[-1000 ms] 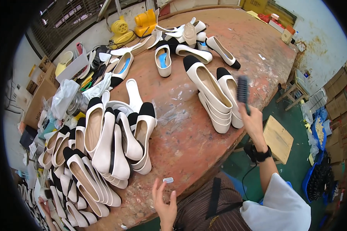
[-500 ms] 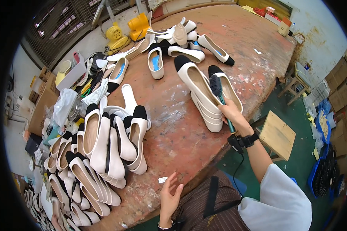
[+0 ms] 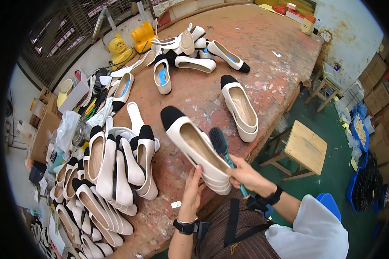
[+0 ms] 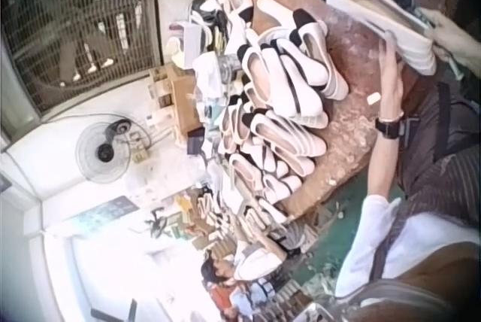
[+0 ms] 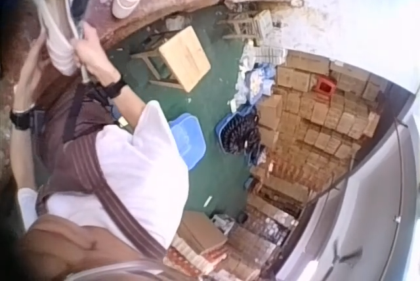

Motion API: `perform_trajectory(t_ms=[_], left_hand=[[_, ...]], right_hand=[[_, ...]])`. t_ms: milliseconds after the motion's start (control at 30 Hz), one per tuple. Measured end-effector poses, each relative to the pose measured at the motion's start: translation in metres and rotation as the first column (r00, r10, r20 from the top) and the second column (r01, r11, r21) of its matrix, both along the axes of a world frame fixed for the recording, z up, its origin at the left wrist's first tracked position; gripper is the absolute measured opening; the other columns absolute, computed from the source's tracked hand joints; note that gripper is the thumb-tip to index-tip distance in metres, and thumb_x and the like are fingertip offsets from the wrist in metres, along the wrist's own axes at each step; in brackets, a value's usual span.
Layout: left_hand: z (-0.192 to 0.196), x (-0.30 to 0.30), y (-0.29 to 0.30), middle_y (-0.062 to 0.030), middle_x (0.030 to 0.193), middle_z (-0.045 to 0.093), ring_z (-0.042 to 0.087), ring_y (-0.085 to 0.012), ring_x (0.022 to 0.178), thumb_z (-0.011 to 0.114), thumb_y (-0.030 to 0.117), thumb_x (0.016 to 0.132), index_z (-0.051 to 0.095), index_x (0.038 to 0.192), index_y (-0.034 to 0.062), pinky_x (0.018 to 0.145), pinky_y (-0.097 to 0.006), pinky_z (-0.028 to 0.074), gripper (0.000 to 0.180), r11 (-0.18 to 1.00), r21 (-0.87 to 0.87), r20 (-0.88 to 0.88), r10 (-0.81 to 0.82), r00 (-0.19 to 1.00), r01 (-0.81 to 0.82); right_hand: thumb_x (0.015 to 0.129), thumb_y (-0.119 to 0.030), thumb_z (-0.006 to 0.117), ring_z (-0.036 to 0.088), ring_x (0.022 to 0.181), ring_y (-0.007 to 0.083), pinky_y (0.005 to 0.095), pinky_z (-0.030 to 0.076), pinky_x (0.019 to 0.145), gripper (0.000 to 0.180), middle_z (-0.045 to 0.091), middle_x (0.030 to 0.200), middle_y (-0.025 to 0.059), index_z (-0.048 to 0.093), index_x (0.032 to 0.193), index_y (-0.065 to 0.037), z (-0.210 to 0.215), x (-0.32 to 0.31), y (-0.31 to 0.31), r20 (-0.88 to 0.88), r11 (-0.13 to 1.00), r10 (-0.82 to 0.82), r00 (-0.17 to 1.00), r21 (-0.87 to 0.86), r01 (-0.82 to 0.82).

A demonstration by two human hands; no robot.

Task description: Applying adhesive labels or protective strips to the soles of finished shoes.

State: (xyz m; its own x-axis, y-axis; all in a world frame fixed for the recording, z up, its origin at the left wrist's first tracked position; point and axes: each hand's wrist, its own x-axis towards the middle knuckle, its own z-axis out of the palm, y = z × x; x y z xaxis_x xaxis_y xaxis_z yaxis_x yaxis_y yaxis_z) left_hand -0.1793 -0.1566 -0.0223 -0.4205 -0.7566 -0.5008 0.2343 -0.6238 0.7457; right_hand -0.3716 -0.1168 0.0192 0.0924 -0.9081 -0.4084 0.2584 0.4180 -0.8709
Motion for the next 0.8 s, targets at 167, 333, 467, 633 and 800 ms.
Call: perform_trajectory(t_ms=[167, 333, 467, 633, 800], left_hand=[[0.002, 0.017, 0.024, -0.0153, 0.138, 0.048, 0.045, -0.0227, 0.128, 0.07, 0.046, 0.087, 0.033, 0.143, -0.005, 0.107, -0.034, 0.035, 0.085, 0.989, -0.031, -0.029, 0.143, 0.989, -0.144], [0.035, 0.052, 0.045, -0.0166, 0.126, 0.055, 0.054, -0.0222, 0.115, 0.084, 0.027, 0.074, 0.038, 0.133, -0.0066, 0.1, -0.034, 0.043, 0.082, 0.887, -0.324, 0.147, 0.391, 0.908, -0.33], [0.055, 0.089, 0.072, -0.0208, 0.119, 0.057, 0.059, -0.0255, 0.107, 0.091, 0.032, 0.061, 0.039, 0.129, -0.0063, 0.094, -0.037, 0.047, 0.094, 0.802, -0.537, 0.457, 0.538, 0.709, -0.262], [0.064, 0.121, 0.105, -0.0208, 0.116, 0.059, 0.058, -0.0383, 0.107, 0.093, 0.036, 0.052, 0.042, 0.133, -0.0036, 0.095, -0.043, 0.046, 0.103, 0.821, -0.552, 0.833, 0.536, 0.137, 0.145], [0.04, 0.137, 0.105, -0.0232, 0.134, 0.046, 0.044, -0.0376, 0.126, 0.089, 0.05, 0.049, 0.032, 0.144, -0.0028, 0.109, -0.052, 0.029, 0.123, 0.883, -0.378, 0.926, 0.363, 0.106, 0.278]], right_hand=[[0.088, 0.003, 0.049, 0.042, 0.042, 0.0057, 0.0232, 0.035, 0.039, 0.049, 0.048, 0.061, -0.0009, 0.043, 0.136, -0.001, 0.027, 0.018, 0.019, 0.167, 0.998, 0.068, 0.984, 0.002, -0.069], [0.093, 0.0, 0.054, 0.042, 0.042, 0.0057, 0.0237, 0.036, 0.039, 0.032, 0.05, 0.065, -0.0003, 0.049, 0.125, 0.002, 0.012, 0.051, 0.031, 0.044, 0.961, 0.276, 0.96, -0.032, -0.275], [0.097, -0.013, 0.057, 0.042, 0.04, 0.0054, 0.0221, 0.034, 0.037, 0.017, 0.054, 0.062, 0.0011, 0.057, 0.104, 0.003, 0.01, 0.06, 0.033, 0.026, 0.901, 0.434, 0.9, 0.01, -0.434], [0.105, -0.03, 0.042, 0.039, 0.041, 0.0043, 0.0194, 0.031, 0.039, 0.038, 0.054, 0.062, 0.0004, 0.059, 0.118, 0.001, -0.028, 0.015, 0.023, -0.176, 0.999, 0.048, 0.983, 0.025, -0.044], [0.096, -0.003, 0.052, 0.041, 0.055, 0.0053, 0.0216, 0.033, 0.049, 0.043, 0.054, 0.071, -0.003, 0.052, 0.139, -0.007, -0.013, 0.016, -0.016, -0.556, 0.924, -0.011, 0.831, -0.323, -0.204]])
